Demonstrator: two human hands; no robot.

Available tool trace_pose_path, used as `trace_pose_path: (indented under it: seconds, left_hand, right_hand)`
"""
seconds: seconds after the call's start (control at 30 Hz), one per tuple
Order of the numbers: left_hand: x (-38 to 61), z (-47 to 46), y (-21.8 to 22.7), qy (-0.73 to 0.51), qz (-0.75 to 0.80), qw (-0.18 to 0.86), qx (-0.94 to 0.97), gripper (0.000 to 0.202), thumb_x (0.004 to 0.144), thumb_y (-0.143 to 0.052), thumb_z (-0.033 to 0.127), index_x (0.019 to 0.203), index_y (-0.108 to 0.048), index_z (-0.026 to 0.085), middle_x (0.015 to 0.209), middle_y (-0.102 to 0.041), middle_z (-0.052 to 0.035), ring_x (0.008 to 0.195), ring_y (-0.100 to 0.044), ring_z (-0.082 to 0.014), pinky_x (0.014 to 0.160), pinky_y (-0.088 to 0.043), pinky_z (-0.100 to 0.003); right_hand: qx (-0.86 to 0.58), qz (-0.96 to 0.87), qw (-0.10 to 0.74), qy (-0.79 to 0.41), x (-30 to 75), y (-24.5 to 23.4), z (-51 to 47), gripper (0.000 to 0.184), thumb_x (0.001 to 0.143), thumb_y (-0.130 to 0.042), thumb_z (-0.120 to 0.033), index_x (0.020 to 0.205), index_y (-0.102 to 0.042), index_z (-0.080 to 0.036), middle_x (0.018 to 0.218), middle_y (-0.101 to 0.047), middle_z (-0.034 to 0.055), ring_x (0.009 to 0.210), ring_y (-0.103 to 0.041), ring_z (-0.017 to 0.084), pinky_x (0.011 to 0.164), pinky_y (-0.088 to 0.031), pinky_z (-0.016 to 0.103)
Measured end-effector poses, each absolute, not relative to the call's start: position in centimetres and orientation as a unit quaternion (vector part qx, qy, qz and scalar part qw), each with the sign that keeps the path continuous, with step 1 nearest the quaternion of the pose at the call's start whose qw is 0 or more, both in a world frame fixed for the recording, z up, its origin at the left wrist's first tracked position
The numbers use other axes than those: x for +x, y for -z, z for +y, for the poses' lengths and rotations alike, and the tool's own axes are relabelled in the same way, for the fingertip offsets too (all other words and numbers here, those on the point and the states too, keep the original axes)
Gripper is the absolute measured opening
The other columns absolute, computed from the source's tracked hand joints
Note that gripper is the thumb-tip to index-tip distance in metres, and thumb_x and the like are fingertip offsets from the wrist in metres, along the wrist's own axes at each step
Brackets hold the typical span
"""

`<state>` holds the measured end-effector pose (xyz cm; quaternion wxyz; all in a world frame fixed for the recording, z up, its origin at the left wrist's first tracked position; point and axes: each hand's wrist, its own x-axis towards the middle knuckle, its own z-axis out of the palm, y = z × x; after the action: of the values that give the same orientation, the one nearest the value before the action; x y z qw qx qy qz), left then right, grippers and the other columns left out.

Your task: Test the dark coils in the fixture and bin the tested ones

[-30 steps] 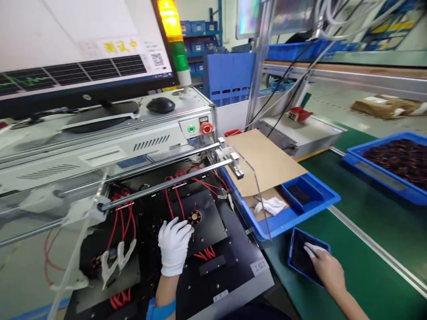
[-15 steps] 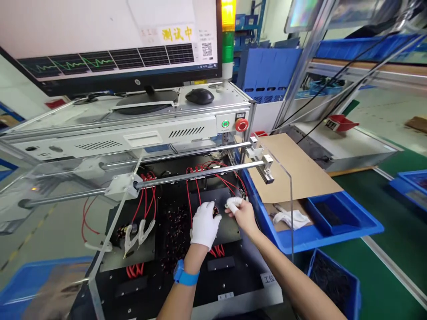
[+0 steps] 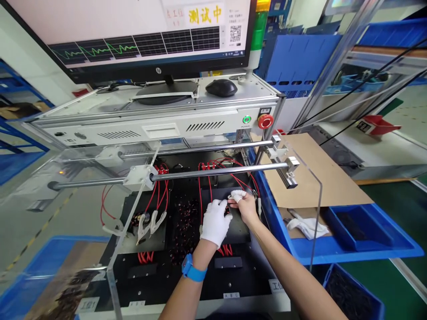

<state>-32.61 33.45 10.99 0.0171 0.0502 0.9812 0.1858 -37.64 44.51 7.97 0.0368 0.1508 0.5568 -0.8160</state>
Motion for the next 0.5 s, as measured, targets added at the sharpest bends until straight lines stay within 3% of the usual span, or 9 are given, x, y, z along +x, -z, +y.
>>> trace_pose_path:
  seconds: [0.5]
  left_hand:
    - [-32.63,33.44,-11.03,-0.191,0.980,0.021,0.044,0.045,0.073,-0.058,0.029,0.117,-0.048,0.024,0.110,-0.051,-0.0039,0.099,-0.045,-0.0232,0.078,-0.039,-0.031]
  right_hand:
    - [0.060,0.682,0.018,0.729,-37.66,-8.03,44.96,0.027,0.061,-0.066,-0.038,0.070,-0.063,-0.012,0.064,-0.065,0.0068,0.056,-0.062,0.018,0.047,-0.050,0.024]
